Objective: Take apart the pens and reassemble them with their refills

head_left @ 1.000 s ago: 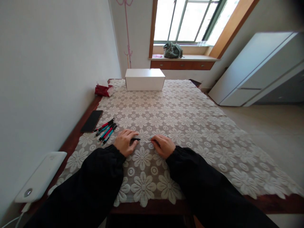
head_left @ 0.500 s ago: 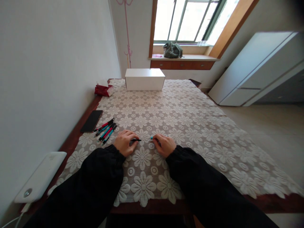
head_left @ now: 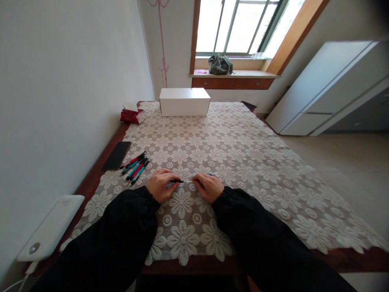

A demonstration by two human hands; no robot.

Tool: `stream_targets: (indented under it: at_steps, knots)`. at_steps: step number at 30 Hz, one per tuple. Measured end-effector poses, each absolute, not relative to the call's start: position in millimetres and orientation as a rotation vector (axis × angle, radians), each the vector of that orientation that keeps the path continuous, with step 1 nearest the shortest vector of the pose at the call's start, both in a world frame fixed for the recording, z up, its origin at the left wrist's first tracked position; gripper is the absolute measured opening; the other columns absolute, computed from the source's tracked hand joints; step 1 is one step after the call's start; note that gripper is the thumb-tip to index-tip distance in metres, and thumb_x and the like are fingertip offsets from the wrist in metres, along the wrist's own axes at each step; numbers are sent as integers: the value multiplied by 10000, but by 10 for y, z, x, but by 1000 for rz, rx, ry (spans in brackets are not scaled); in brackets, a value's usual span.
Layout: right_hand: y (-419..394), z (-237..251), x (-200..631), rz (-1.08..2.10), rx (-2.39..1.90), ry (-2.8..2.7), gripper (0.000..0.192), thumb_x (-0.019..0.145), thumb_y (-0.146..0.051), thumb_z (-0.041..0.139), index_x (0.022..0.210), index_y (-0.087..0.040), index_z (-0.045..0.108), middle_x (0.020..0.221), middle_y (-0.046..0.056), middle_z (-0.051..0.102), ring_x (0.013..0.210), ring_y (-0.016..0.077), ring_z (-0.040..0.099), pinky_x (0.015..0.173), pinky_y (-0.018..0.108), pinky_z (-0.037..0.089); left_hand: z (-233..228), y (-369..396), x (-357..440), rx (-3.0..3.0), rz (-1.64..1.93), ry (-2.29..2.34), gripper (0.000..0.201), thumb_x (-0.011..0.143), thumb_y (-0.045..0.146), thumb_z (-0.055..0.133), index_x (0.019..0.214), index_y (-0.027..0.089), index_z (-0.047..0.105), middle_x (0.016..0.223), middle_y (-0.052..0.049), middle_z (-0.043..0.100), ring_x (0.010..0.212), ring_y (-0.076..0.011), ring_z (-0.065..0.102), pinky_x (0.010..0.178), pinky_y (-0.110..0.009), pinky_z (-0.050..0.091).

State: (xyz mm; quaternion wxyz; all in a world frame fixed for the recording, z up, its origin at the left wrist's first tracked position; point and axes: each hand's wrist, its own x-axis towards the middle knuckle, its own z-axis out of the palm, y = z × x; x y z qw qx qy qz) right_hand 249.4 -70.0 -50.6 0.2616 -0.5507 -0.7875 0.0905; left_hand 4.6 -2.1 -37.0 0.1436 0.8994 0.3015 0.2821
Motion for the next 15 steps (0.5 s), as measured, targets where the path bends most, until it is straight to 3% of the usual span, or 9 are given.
stream_targets:
  at_steps: [9, 15]
  knots:
    - [-699, -486, 2463, 301, -1258, -2214, 158, 1005, -272, 493, 1034, -228, 642, 877, 38, 708, 801, 168, 672, 759, 274, 510, -370, -48, 60, 2646, 813, 723, 123, 927, 308, 655, 1008, 266, 738, 938, -7, 788, 973, -229, 686, 906, -420, 519]
    - [-710, -493, 2498, 264, -1418, -2094, 165, 937, -311, 609, 1076, -231, 645, 901, 35, 727, 844, 182, 685, 780, 287, 507, -369, -35, 47, 2590, 876, 808, 119, 917, 296, 673, 1011, 263, 739, 940, -27, 780, 938, -214, 686, 873, -391, 550]
